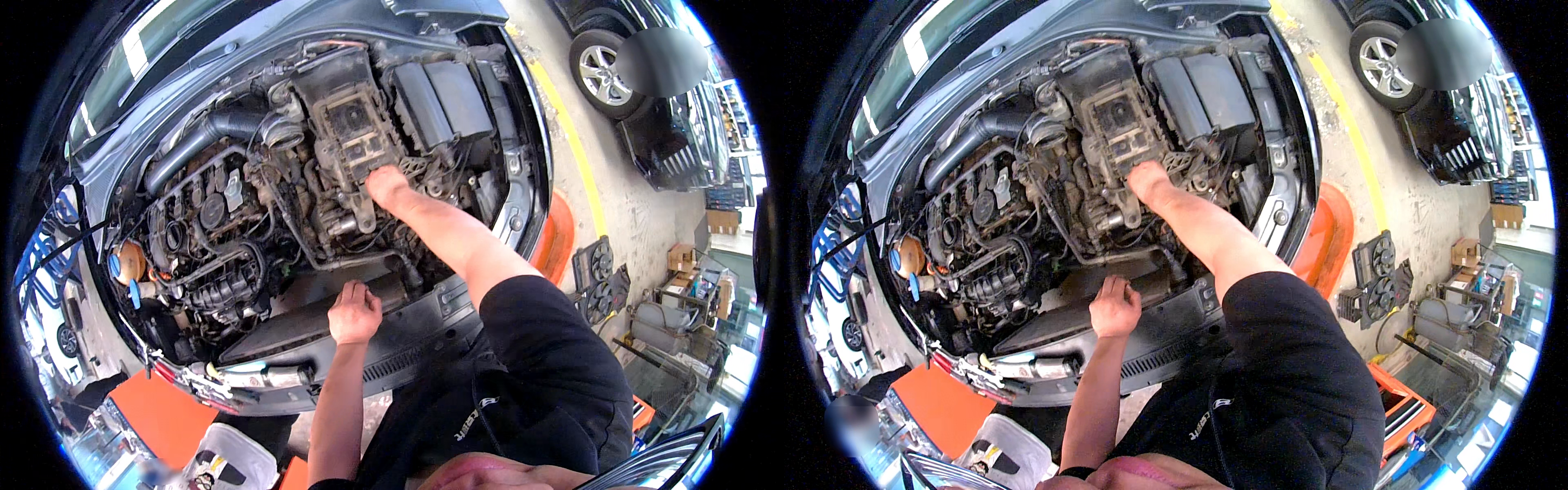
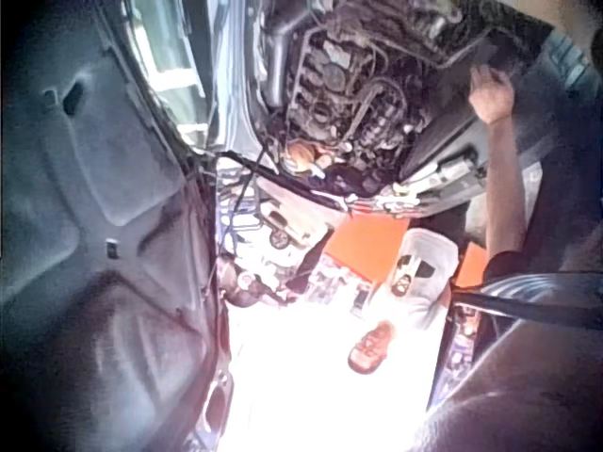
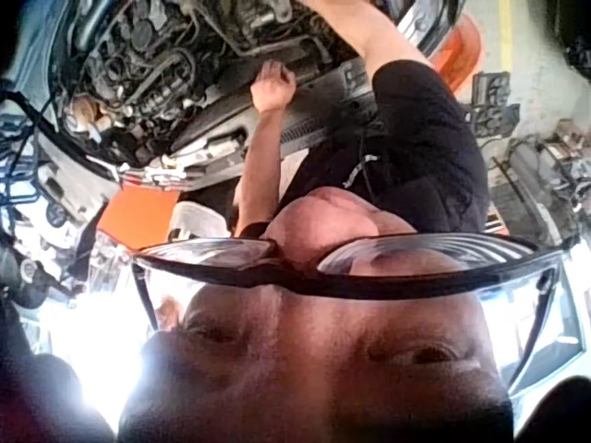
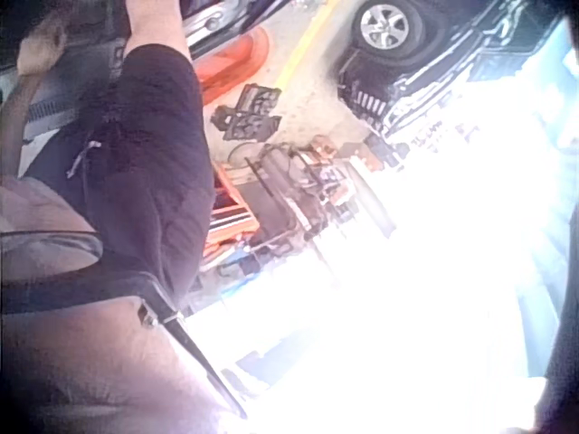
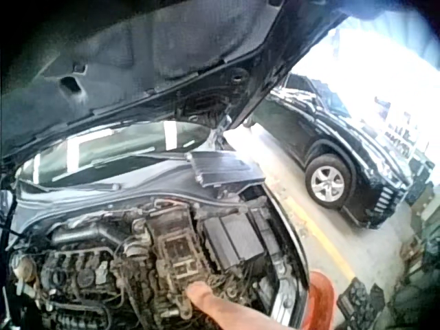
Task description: The person works on a car engine with the hood open, using a wrench to loosen bolts and remove a plastic cover. They then use pliers to remove a hose clamp and detach a hose from the engine.
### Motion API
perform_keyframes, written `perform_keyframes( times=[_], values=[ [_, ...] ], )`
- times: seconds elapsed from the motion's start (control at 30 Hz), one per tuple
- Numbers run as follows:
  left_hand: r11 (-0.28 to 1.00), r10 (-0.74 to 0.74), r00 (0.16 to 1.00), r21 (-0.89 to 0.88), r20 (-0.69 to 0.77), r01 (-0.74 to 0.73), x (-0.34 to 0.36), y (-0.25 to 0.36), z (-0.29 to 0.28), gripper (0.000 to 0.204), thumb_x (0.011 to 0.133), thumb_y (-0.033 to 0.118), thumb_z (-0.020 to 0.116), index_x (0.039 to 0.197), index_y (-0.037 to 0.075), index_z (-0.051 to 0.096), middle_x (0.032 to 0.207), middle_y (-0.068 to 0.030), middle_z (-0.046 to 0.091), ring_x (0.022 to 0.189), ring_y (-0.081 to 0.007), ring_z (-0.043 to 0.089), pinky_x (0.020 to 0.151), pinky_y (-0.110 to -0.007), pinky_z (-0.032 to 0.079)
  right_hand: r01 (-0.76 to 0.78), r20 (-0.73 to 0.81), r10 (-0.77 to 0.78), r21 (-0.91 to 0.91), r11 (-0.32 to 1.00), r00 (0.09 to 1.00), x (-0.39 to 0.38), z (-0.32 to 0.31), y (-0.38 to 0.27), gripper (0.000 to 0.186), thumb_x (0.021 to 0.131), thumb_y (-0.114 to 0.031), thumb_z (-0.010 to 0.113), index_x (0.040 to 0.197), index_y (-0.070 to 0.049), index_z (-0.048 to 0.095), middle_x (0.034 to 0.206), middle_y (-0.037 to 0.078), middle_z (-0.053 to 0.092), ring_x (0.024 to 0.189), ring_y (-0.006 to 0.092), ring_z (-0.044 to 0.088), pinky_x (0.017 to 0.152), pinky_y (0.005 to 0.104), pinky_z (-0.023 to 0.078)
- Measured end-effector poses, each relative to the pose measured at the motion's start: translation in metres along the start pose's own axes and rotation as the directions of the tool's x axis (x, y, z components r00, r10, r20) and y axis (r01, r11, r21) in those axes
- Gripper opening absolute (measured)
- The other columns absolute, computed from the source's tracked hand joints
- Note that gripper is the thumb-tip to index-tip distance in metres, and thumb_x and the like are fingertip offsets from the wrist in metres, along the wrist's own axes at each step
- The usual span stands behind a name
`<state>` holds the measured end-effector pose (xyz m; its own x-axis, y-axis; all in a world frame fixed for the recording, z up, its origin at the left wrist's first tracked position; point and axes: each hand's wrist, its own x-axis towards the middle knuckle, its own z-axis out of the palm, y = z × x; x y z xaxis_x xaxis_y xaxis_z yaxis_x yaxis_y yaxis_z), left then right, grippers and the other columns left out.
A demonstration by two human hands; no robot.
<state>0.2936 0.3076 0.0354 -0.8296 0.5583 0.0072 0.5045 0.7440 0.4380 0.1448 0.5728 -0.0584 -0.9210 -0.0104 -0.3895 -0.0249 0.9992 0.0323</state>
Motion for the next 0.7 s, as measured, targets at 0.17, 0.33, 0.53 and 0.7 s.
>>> perform_keyframes(
  times=[0.17, 0.33, 0.53, 0.7],
  values=[
    [1.000, -0.020, 1.000, 0.002, 0.009, 0.020, 0.002, -0.003, -0.005, 0.012, 0.085, 0.017, 0.065, 0.092, 0.008, 0.066, 0.108, -0.0101, 0.069, 0.088, -0.0322, 0.072, 0.072, -0.043, 0.061, -0.051, 0.001, 0.052, 0.102, 0.993, 0.999, 0.001, -0.030, 0.012, 0.022, 0.088, -0.017, 0.063, 0.098, -0.012, 0.081, 0.107, 0.011, 0.079, 0.103, 0.0247, 0.075, 0.084, 0.0395, 0.060],
    [0.999, -0.034, 0.999, 0.011, 0.002, 0.034, 0.001, -0.004, -0.002, 0.012, 0.085, 0.018, 0.066, 0.094, 0.009, 0.067, 0.111, -0.0099, 0.070, 0.089, -0.0313, 0.072, 0.073, -0.042, 0.061, -0.205, -0.113, 0.253, 0.328, 0.922, 0.961, 0.056, -0.061, 0.043, 0.019, 0.086, -0.015, 0.066, 0.097, -0.011, 0.081, 0.108, 0.017, 0.077, 0.101, 0.0324, 0.075, 0.083, 0.0447, 0.061],
    [0.999, -0.038, 0.999, -0.027, 0.034, 0.039, 0.004, -0.005, -0.002, 0.015, 0.085, 0.018, 0.067, 0.097, 0.009, 0.070, 0.114, -0.0084, 0.071, 0.092, -0.0304, 0.072, 0.075, -0.042, 0.061, -0.300, -0.113, 0.361, 0.359, 0.884, 0.926, 0.135, -0.060, 0.074, 0.026, 0.091, -0.012, 0.060, 0.108, -0.006, 0.077, 0.115, 0.018, 0.076, 0.106, 0.0335, 0.074, 0.089, 0.0453, 0.060],
    [0.999, -0.040, 0.998, -0.002, 0.046, 0.040, 0.000, -0.011, 0.000, 0.016, 0.084, 0.020, 0.068, 0.096, 0.009, 0.069, 0.113, -0.0074, 0.070, 0.089, -0.0275, 0.073, 0.072, -0.039, 0.061, -0.211, -0.132, 0.247, 0.241, 0.947, 0.960, 0.171, -0.053, 0.073, 0.030, 0.096, -0.015, 0.057, 0.119, -0.006, 0.072, 0.120, 0.019, 0.073, 0.115, 0.0333, 0.069, 0.093, 0.0461, 0.057]
  ],
)
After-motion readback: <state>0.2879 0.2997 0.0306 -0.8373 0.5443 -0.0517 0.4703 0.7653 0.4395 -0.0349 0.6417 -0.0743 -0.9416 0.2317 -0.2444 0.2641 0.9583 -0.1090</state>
